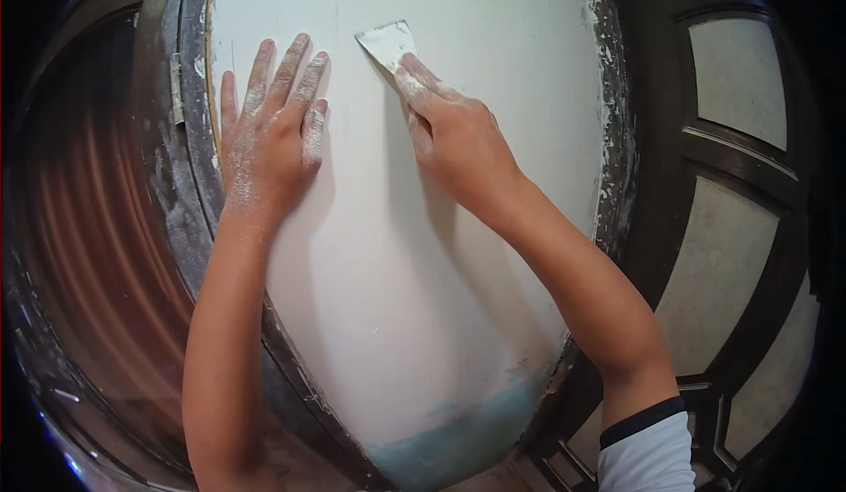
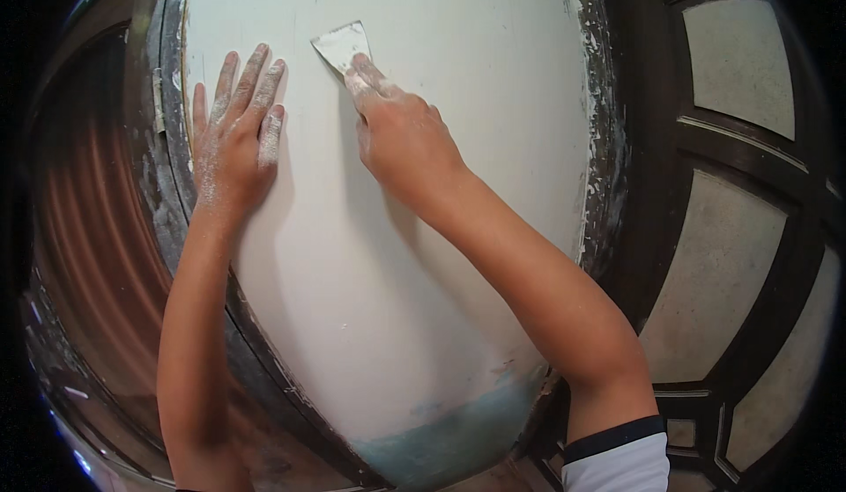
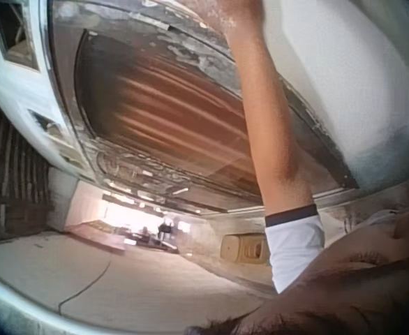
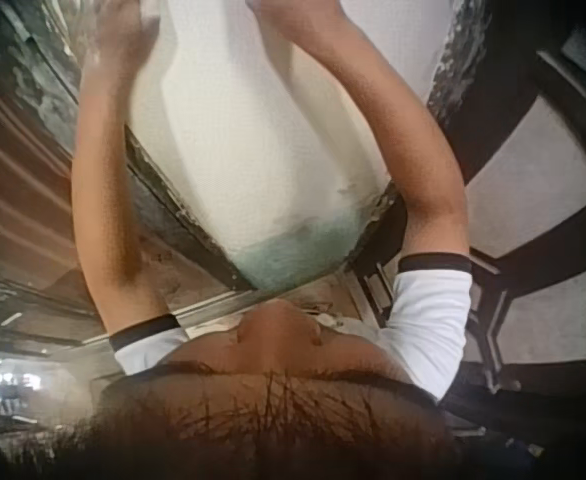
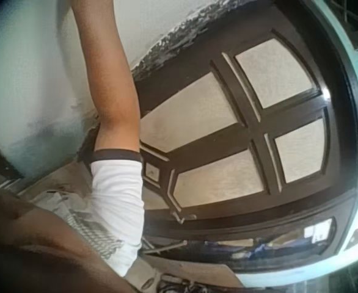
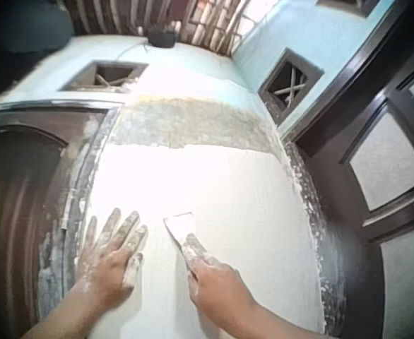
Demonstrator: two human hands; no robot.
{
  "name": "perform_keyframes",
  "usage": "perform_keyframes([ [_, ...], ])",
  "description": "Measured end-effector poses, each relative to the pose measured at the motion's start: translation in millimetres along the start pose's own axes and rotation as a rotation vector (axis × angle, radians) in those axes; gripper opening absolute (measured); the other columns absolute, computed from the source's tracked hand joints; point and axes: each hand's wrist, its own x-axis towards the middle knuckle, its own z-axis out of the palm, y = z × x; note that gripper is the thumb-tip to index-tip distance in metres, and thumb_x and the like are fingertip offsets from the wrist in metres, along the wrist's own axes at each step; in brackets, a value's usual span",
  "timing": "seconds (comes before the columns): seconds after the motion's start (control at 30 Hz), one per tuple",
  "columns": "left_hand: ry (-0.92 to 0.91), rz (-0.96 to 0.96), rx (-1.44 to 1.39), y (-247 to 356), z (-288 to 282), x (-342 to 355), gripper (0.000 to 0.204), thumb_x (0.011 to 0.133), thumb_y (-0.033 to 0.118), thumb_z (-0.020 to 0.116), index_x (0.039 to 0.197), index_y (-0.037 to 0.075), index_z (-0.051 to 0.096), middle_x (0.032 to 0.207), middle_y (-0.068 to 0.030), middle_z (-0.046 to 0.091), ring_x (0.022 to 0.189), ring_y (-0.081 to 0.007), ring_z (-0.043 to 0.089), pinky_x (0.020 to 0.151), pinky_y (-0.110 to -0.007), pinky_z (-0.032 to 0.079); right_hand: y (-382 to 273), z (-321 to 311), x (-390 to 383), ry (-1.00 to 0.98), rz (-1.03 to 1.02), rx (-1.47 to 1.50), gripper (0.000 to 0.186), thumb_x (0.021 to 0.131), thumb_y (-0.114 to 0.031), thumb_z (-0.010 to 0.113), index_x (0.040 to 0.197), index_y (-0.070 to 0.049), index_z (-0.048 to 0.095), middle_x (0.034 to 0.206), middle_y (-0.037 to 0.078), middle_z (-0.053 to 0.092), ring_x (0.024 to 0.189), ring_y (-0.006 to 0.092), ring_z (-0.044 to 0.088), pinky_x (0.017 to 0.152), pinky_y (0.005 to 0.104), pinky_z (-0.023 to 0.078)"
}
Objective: The person applies plaster to a curved wall section using a putty knife.
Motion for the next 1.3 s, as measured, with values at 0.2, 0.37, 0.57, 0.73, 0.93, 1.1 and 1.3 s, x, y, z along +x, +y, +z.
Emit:
perform_keyframes([
  [0.2,-0.079,-0.059,0.008,10.0,-5.8,-14.2,0.049,0.106,0.029,0.046,0.156,0.025,0.047,0.168,0.0048,0.032,0.158,-0.0223,0.021,0.128,-0.052,0.009,-2.7,-1.8,-54.1,-0.165,0.018,-0.029,0.053,0.089,0.001,0.053,0.142,0.002,0.053,0.157,0.016,0.046,0.093,0.0412,0.07,0.078,0.0482,0.06],
  [0.37,-0.19,-0.223,-0.282,34.5,-17.4,-29.1,0.05,0.109,0.038,0.041,0.153,0.018,0.05,0.169,-0.0021,0.029,0.159,-0.0267,0.014,0.127,-0.056,0.001,4.2,8.2,7.0,-0.126,-0.022,0.032,0.051,0.089,0.0,0.05,0.14,0.0,0.056,0.151,0.016,0.052,0.09,0.042,0.071,0.08,0.0507,0.059],
  [0.57,0.006,-0.509,-0.801,74.2,-55.9,-31.9,0.047,0.11,0.023,0.044,0.147,-0.006,0.049,0.153,-0.0218,0.052,0.141,-0.0353,0.05,0.12,-0.041,0.033,-24.3,12.0,-10.2,0.078,-0.275,0.547,0.046,0.089,-0.003,0.056,0.134,0.002,0.06,0.133,0.026,0.063,0.103,0.0441,0.068,0.091,0.0479,0.057],
  [0.73,0.051,-0.944,-1.367,117.9,-73.3,-50.9,0.055,0.114,0.031,0.032,0.155,-0.006,0.035,0.157,-0.0188,0.045,0.139,-0.0346,0.05,0.115,-0.045,0.041,-45.1,2.2,-63.2,-0.027,-0.11,0.975,0.049,0.094,0.001,0.058,0.142,0.001,0.055,0.135,0.028,0.062,0.114,0.0408,0.067,0.096,0.0418,0.055],
  [0.93,0.303,-1.466,-1.597,166.3,-84.8,-76.1,0.048,0.114,0.024,0.035,0.158,0.004,0.032,0.138,-0.017,0.057,0.115,-0.0309,0.065,0.089,-0.046,0.058,-15.9,-22.8,-102.3,-0.583,-0.104,0.954,0.05,0.103,-0.025,0.053,0.15,-0.006,0.048,0.123,0.027,0.067,0.113,0.0437,0.065,0.101,0.052,0.049],
  [1.1,-0.069,-1.403,-0.861,167.2,-79.9,-115.9,0.033,0.109,0.021,0.054,0.133,0.001,0.063,0.109,-0.0101,0.057,0.096,-0.0181,0.061,0.077,-0.032,0.054,45.8,-35.3,-67.7,-0.367,-0.389,0.368,0.027,0.095,-0.026,0.064,0.114,-0.01,0.074,0.13,0.009,0.07,0.116,0.0328,0.065,0.105,0.0461,0.045],
  [1.3,-0.144,-0.774,-0.279,178.3,-56.5,-109.9,0.051,0.097,-0.004,0.059,0.147,0.003,0.054,0.126,-0.018,0.05,0.093,-0.0284,0.063,0.082,-0.038,0.054,132.7,-20.4,-2.5,0.021,-0.418,-0.224,0.046,0.104,-0.04,0.05,0.147,-0.029,0.055,0.163,-0.007,0.04,0.153,0.018,0.032,0.128,0.0506,0.017],
])
